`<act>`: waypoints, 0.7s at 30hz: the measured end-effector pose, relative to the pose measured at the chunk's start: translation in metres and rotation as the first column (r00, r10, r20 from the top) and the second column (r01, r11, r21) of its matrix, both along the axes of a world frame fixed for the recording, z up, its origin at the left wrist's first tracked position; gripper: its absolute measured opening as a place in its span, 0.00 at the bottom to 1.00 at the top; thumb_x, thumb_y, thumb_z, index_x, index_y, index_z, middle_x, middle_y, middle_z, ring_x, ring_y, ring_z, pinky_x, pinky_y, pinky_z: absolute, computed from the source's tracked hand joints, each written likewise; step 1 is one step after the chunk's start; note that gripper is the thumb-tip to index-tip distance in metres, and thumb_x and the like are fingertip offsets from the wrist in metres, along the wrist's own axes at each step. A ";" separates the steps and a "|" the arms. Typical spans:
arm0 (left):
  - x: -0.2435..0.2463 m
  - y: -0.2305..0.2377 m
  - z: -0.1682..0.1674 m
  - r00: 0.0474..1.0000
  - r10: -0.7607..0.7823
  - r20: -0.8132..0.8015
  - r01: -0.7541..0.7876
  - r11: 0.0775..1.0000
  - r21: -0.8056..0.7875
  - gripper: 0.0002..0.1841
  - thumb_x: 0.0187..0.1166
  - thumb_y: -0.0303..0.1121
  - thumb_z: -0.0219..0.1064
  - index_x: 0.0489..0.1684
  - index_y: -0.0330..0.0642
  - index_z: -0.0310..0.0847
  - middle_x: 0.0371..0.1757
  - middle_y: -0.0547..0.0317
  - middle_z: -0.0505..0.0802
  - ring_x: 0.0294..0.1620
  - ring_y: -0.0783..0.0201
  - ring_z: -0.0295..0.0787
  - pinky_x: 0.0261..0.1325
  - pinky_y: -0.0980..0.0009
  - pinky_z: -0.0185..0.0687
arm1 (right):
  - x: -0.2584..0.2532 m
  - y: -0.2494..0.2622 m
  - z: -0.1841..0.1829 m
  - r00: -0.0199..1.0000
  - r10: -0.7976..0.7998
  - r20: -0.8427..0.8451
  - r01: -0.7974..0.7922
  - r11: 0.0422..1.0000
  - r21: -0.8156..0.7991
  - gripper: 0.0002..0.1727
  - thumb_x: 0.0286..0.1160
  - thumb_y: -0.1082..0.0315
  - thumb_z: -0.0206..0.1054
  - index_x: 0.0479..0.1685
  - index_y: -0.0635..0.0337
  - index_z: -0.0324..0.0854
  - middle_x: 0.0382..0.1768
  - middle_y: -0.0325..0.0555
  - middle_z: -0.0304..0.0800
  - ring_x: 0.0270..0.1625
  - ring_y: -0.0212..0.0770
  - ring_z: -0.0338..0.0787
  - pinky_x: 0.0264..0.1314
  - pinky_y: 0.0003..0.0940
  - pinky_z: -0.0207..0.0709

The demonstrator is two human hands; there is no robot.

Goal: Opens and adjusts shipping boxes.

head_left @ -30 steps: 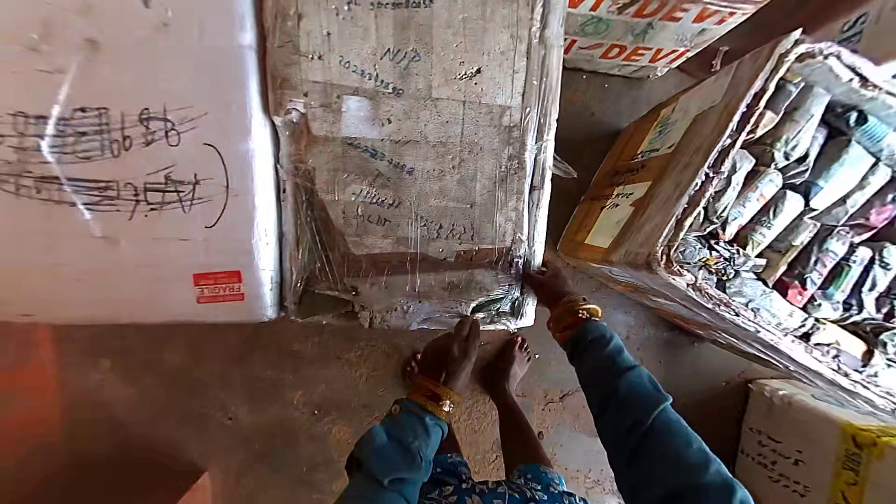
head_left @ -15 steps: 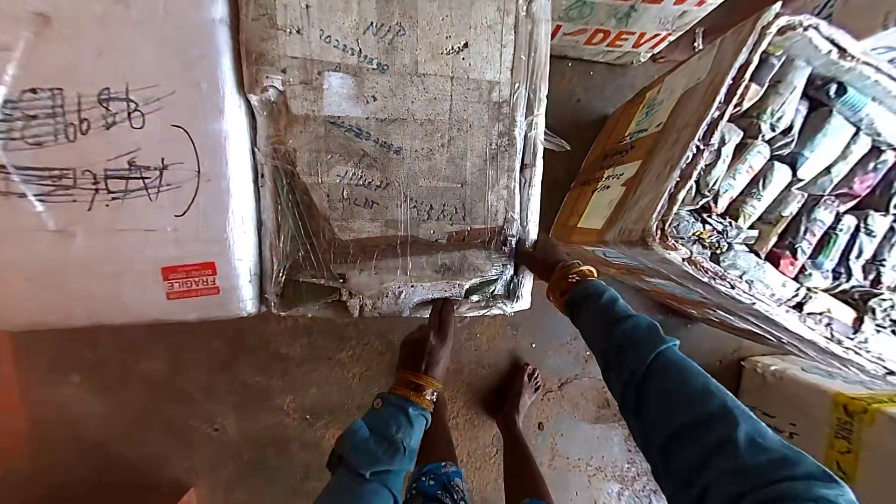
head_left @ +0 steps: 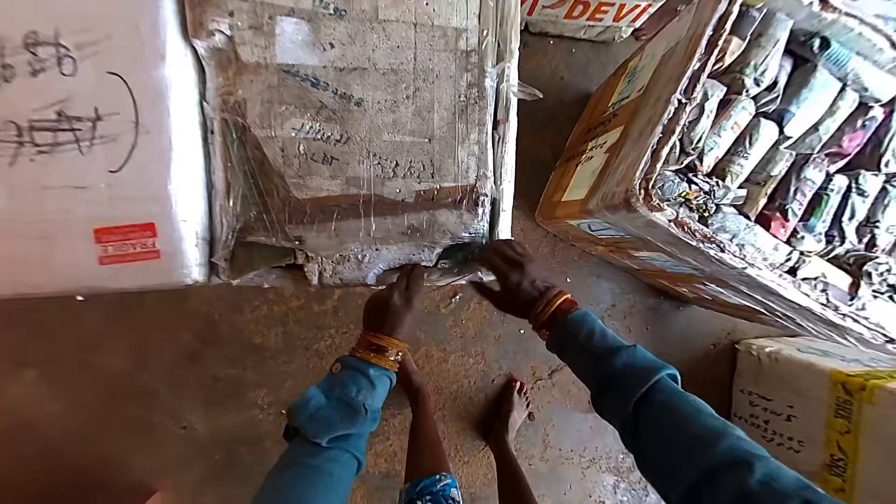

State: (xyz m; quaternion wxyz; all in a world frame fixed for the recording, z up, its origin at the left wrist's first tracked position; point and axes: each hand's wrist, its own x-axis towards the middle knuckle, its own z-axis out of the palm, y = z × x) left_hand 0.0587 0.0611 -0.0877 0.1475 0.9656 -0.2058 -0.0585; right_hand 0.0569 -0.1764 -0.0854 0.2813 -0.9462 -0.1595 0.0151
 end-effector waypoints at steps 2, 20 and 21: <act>0.001 0.001 -0.003 0.999 -0.020 0.048 0.020 1.000 -0.003 0.20 0.67 0.19 0.77 0.60 0.33 0.90 0.59 0.39 0.95 0.32 0.41 0.97 0.29 0.48 0.89 | -0.004 0.004 -0.003 0.990 0.117 -0.074 -0.125 0.986 -0.113 0.32 0.53 0.52 0.87 0.54 0.67 0.87 0.56 0.61 0.91 0.67 0.64 0.87 0.75 0.58 0.76; 0.021 -0.011 0.025 0.972 -0.018 -0.236 0.061 0.983 0.176 0.12 0.76 0.28 0.76 0.53 0.30 0.87 0.52 0.34 0.91 0.40 0.36 0.94 0.39 0.43 0.90 | 0.008 0.022 -0.012 0.998 0.022 -0.055 -0.037 0.957 -0.289 0.18 0.49 0.76 0.85 0.41 0.70 0.89 0.41 0.59 0.92 0.51 0.60 0.93 0.44 0.54 0.84; 0.019 -0.012 0.022 0.973 0.003 -0.230 0.039 0.983 0.180 0.13 0.75 0.28 0.77 0.52 0.31 0.87 0.52 0.33 0.90 0.40 0.35 0.94 0.39 0.43 0.90 | 0.008 0.013 -0.023 0.996 0.085 0.030 -0.075 0.967 -0.245 0.20 0.44 0.74 0.88 0.40 0.69 0.89 0.39 0.58 0.92 0.48 0.60 0.93 0.40 0.54 0.84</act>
